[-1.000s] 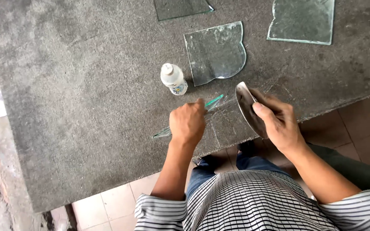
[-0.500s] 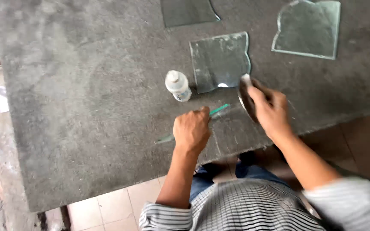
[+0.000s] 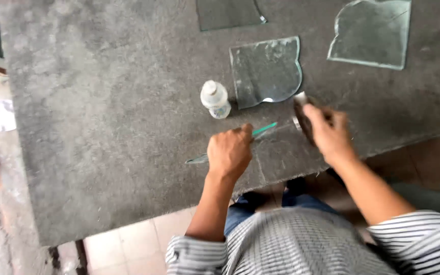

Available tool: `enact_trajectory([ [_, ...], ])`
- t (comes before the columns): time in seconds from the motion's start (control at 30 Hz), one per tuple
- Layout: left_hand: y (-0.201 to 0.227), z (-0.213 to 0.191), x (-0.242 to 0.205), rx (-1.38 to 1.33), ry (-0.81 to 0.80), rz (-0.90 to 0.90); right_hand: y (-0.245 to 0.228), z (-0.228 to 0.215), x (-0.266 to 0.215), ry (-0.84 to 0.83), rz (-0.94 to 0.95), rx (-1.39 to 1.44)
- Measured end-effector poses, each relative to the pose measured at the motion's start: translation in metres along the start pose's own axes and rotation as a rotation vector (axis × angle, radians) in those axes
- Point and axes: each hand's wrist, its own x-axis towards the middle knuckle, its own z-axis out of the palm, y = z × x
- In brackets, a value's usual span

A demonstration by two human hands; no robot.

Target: Sanding the sharp edges of glass pieces using a sanding block

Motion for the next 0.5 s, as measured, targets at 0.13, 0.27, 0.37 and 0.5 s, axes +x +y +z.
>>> enact_trajectory([
  [0.13, -0.016, 0.009, -0.029, 0.023, 0.019, -0.007, 0.053, -0.022, -0.015, 0.087, 0.335, -0.046],
  [0.27, -0.064, -0.003, -0.066, -0.095, 0.047, -0.090, 0.025, -0.030, -0.044, 0.070, 0.156, 0.088],
  [0.37, -0.082, 0.022, -0.082, -0.515, 0.216, -0.286, 0.036, -0.036, -0.048, 0.057, 0.360, 0.209],
  [0.5, -0.071, 0.048, -0.084, -1.184, 0.385, -0.199, 0.030, -0.034, -0.053, 0.029, 0.318, 0.287],
])
